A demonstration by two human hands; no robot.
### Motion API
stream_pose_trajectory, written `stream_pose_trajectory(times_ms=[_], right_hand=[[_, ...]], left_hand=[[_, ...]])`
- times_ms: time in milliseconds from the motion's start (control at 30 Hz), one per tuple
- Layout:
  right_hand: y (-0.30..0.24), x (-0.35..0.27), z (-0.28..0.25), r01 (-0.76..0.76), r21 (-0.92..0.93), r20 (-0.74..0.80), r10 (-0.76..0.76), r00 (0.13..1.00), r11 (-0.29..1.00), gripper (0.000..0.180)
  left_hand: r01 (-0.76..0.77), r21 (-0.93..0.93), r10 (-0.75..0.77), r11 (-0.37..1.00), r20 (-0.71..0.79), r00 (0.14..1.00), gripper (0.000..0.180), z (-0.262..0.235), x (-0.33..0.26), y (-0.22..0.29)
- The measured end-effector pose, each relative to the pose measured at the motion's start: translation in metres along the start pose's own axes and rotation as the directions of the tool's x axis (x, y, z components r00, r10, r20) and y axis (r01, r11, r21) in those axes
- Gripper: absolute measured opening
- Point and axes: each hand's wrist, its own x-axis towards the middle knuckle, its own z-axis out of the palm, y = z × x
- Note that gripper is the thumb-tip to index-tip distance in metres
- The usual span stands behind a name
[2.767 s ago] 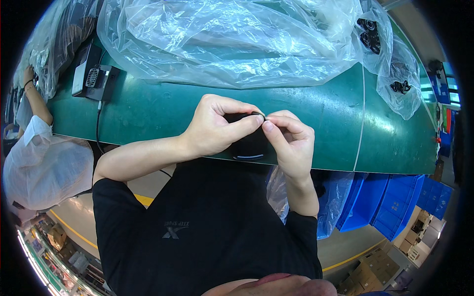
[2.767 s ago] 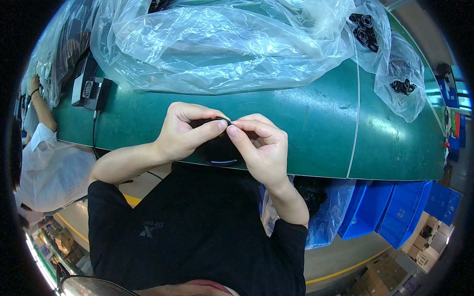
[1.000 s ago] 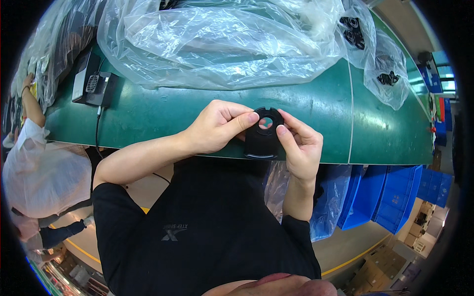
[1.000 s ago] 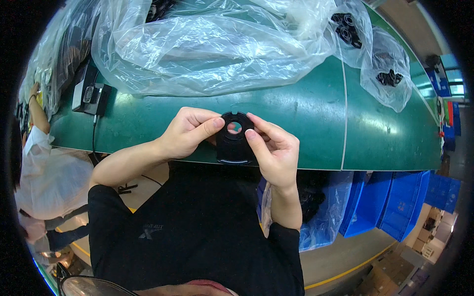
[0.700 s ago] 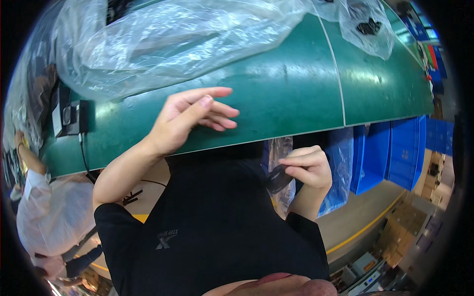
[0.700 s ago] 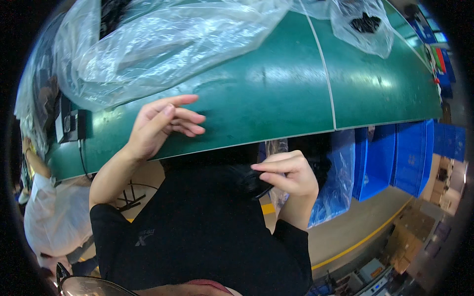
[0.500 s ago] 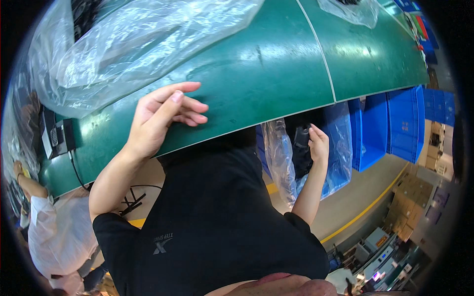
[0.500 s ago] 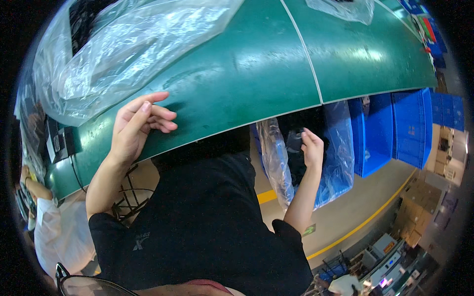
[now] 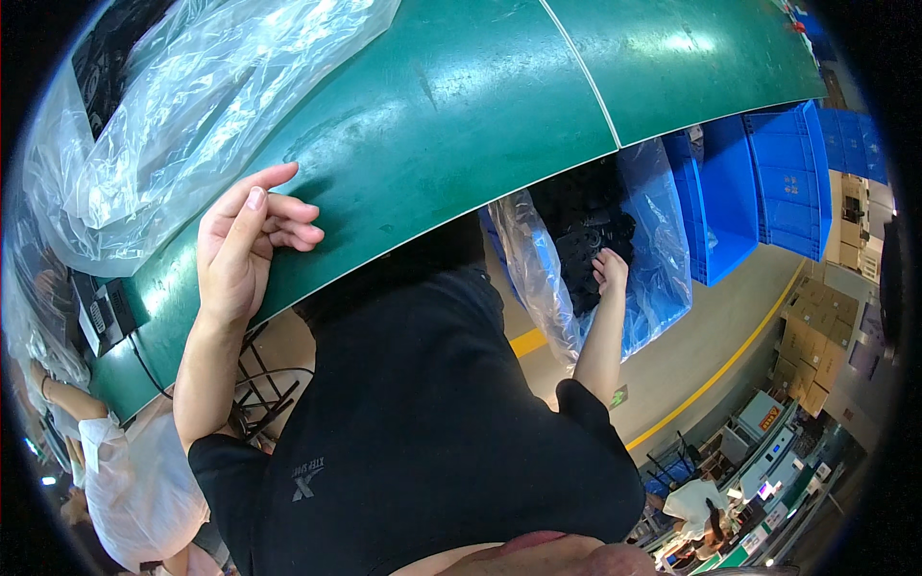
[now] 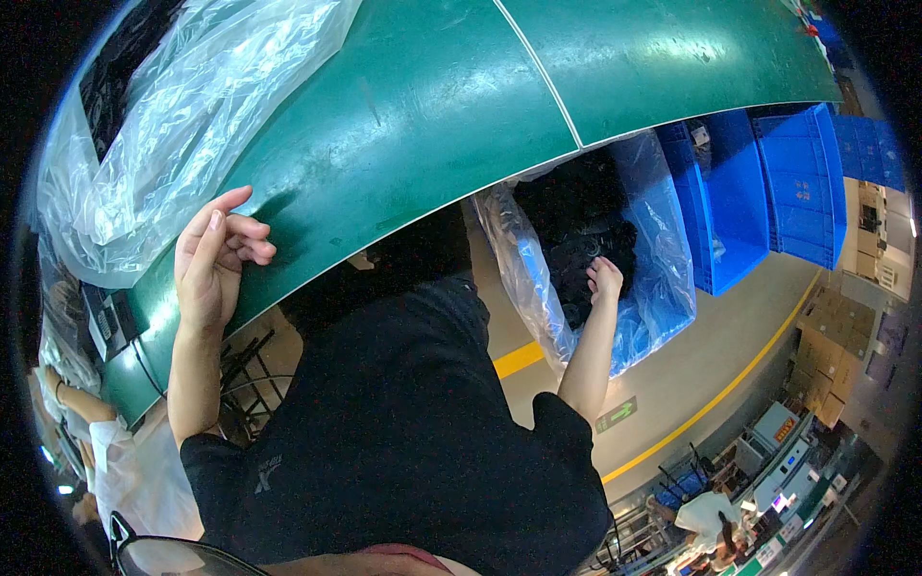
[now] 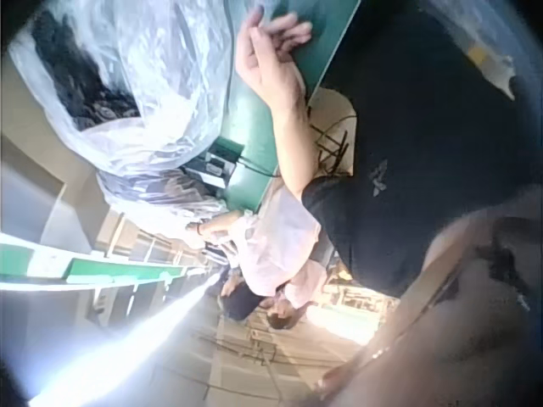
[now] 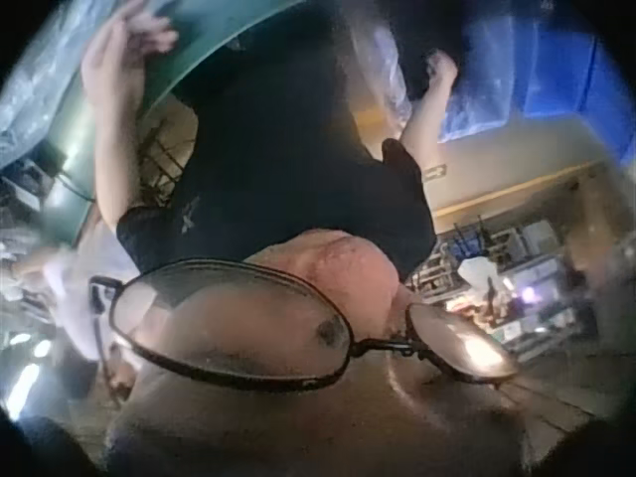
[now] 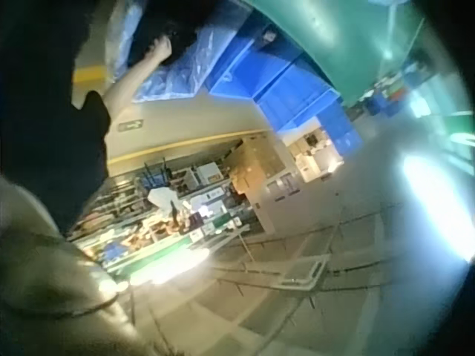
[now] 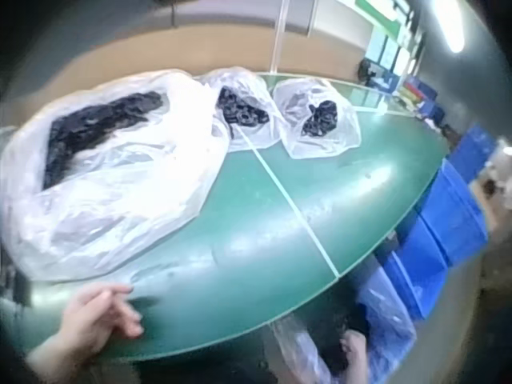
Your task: Assembling black circular components onto base plates on an industrial assembly line.
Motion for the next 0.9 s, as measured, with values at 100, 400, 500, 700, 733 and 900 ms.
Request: stream_pose_trajectory(times_ms=[100, 400, 500, 700, 733, 900], right_hand=[[-0.060, -0.068, -0.007, 0.089, -0.068, 0.374, -0.057, 0.926, 0.994, 0.028], [-0.234, -0.295, 0.048, 0.878, 0.276, 0.916, -0.384, -0.118, 0.390, 0.026], [-0.272, -0.342, 0.073, 0.900, 0.387, 0.873, -0.394, -0.287, 0.200, 0.025], [-0.343, -0.397, 0.172, 0.907, 0.421, 0.755, -0.546, -0.363, -0.021, 0.020], [-0.356, -0.405, 0.197, 0.919, 0.395, 0.739, -0.590, -0.324, -0.009, 0.020], [-0.423, -0.405, 0.326, 0.908, 0.290, 0.622, -0.662, -0.418, -0.302, 0.024]], left_hand=[[-0.001, 0.012, 0.001, 1.000, 0.010, 1.000, 0.036, 0.002, 0.001, -0.002], [0.033, 0.058, -0.039, 0.998, 0.119, 0.992, 0.030, -0.009, -0.010, 0.006], [0.034, 0.024, -0.039, 0.999, 0.204, 0.978, 0.028, -0.002, -0.004, 0.005], [0.081, -0.049, -0.067, 0.996, 0.230, 0.971, 0.029, -0.013, -0.012, 0.007], [0.062, -0.050, -0.050, 0.997, 0.213, 0.976, 0.029, -0.015, -0.013, 0.007], [0.062, -0.036, -0.051, 0.997, 0.245, 0.968, 0.030, -0.016, -0.010, 0.011]])
